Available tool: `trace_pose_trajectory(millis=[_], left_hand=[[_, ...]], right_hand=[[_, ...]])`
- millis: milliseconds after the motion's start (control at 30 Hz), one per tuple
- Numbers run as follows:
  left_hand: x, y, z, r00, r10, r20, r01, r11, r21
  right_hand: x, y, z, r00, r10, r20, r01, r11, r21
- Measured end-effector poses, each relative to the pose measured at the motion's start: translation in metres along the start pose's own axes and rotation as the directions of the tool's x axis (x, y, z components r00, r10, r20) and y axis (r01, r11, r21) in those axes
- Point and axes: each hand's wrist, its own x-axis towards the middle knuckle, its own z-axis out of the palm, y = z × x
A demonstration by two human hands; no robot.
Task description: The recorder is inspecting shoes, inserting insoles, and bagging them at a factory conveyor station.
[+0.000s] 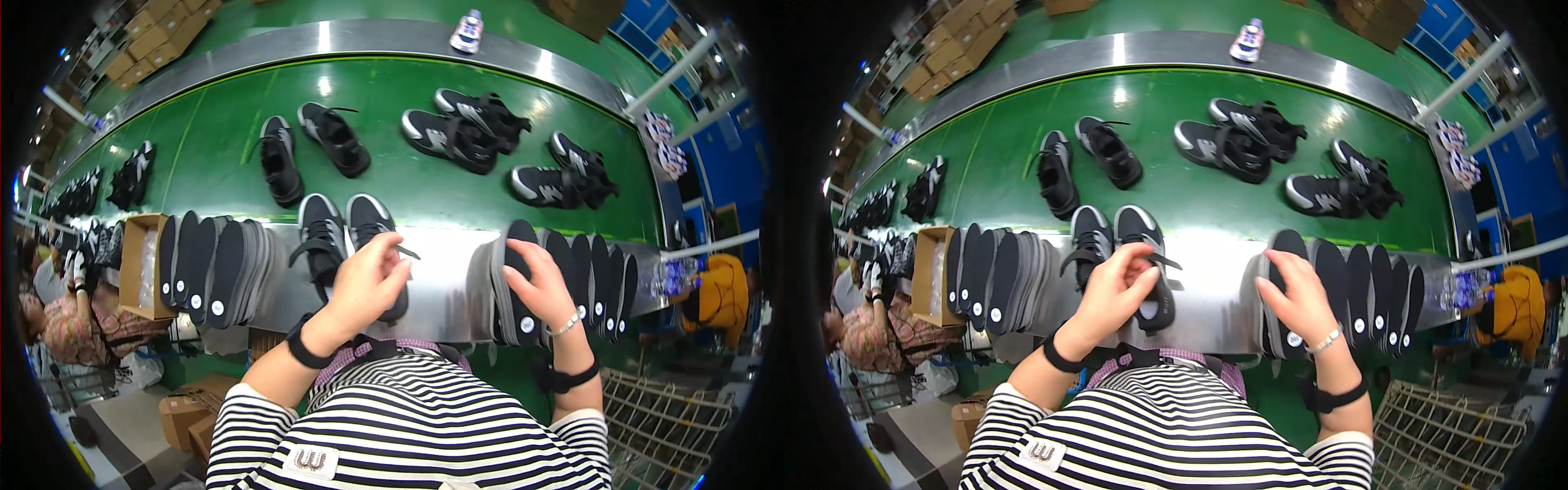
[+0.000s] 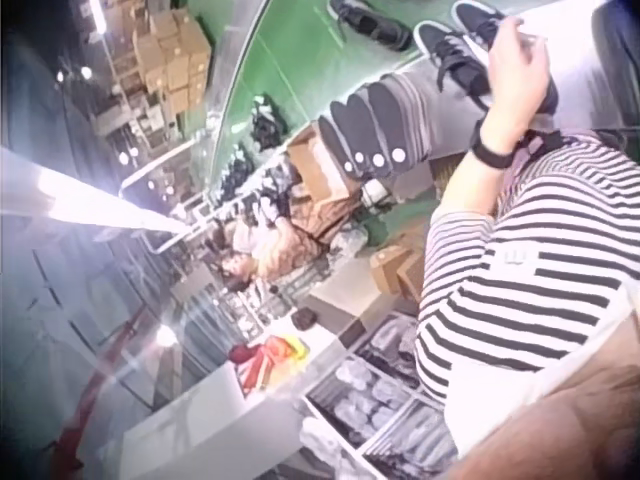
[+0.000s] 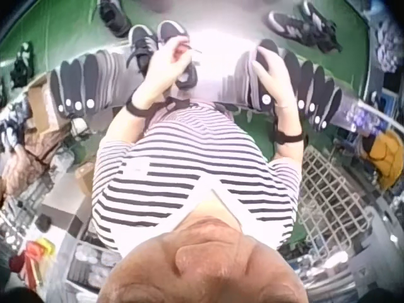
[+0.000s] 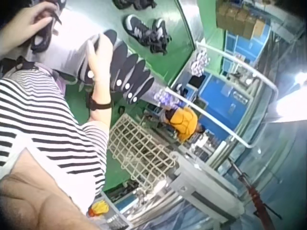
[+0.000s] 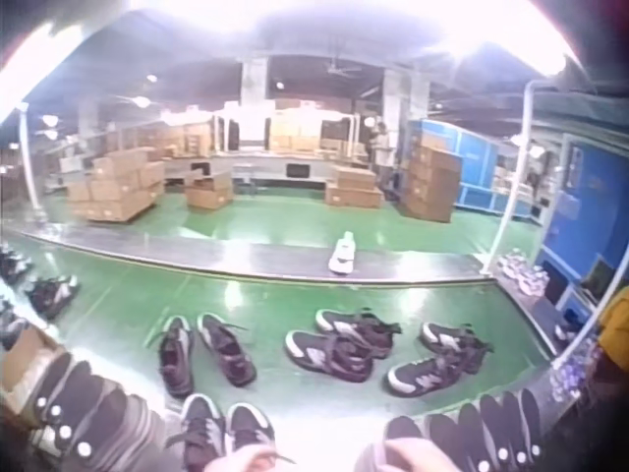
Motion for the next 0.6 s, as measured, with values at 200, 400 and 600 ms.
trace_pose_trajectory(millis=[200,400,600], left_hand=[[-0.045,-0.049,-0.028,0.993,-0.113,-0.029,0.091,0.590,0.802],[-0.013,-0.058,-0.035,0.916,-0.352,0.193,0.135,0.723,0.677],[-0.002,-0.079,-0.033,0.936,-0.205,0.287,0.013,0.833,0.553]], right_hand=[[0.150,-0.043,0.098,0.964,-0.215,0.159,0.232,0.968,-0.097],[0.265,-0.118,0.220,0.960,-0.265,0.090,0.277,0.860,-0.428],[0.293,-0.158,0.258,0.898,-0.178,0.402,0.304,0.912,-0.275]])
